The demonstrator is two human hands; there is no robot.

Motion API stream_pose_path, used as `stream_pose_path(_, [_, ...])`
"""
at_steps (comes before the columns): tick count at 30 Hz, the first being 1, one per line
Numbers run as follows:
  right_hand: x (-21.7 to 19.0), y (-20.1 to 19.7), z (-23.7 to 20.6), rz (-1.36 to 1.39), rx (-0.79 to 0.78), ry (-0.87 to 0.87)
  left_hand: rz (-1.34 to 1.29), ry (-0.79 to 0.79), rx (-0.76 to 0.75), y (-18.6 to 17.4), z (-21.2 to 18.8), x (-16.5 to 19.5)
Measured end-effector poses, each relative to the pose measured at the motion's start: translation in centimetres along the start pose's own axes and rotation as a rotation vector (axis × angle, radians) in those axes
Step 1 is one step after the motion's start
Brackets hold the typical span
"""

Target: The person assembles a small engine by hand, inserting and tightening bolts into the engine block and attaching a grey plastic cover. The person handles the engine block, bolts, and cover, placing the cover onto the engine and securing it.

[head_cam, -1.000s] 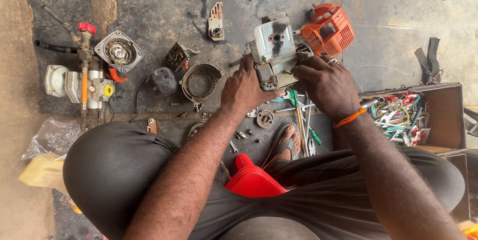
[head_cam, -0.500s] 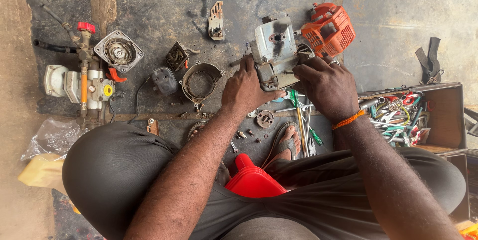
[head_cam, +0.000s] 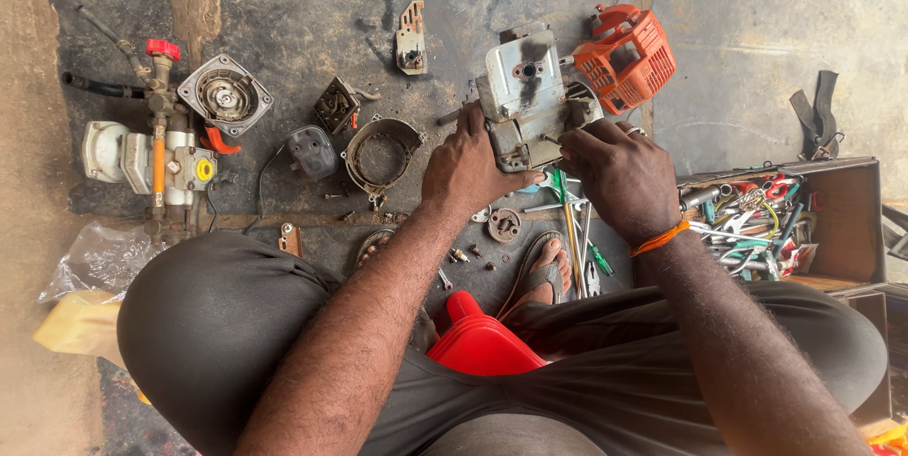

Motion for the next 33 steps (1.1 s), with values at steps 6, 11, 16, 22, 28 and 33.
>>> stream_pose_path(6, [-0.24,-0.24,0.28,0.001,0.004,-0.022,0.014,-0.023,-0.031,-0.05,0.03,0.09])
stream_pose_path(11, [0.0,0.06,0.42,-0.056,-0.052,0.02,-0.001,-0.012,-0.014,-0.04,-0.13,0.09])
stream_pose_path(16, [0.17,-0.02,0.42,-0.068,0.004,-0.035,0.015,0.001,-0.012,-0.08,0.04,0.14])
stream_pose_path(22, [0.23,0.14,0.51,-0.091,-0.005,-0.075,0.024,-0.029,-0.046,-0.08,-0.04,0.09])
stream_pose_path(28, [0.01,0.3,0.49,-0.134,-0.062,-0.058,0.018,-0.021,-0.041,-0.13,-0.09,0.12])
stream_pose_path(33, [-0.41,0.2,0.49,-0.153,0.016,-0.085,0.02,-0.022,-0.035,-0.22,-0.07,0.16])
Point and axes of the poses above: each hand's wrist, its own z-axis towards the middle knuckle, its own y-axis out of the palm, x = y × z, the point moved 4 cm from there along z, towards the middle knuckle, and after that the axes turned 5 degrees about -y, right-handed, at the moved point
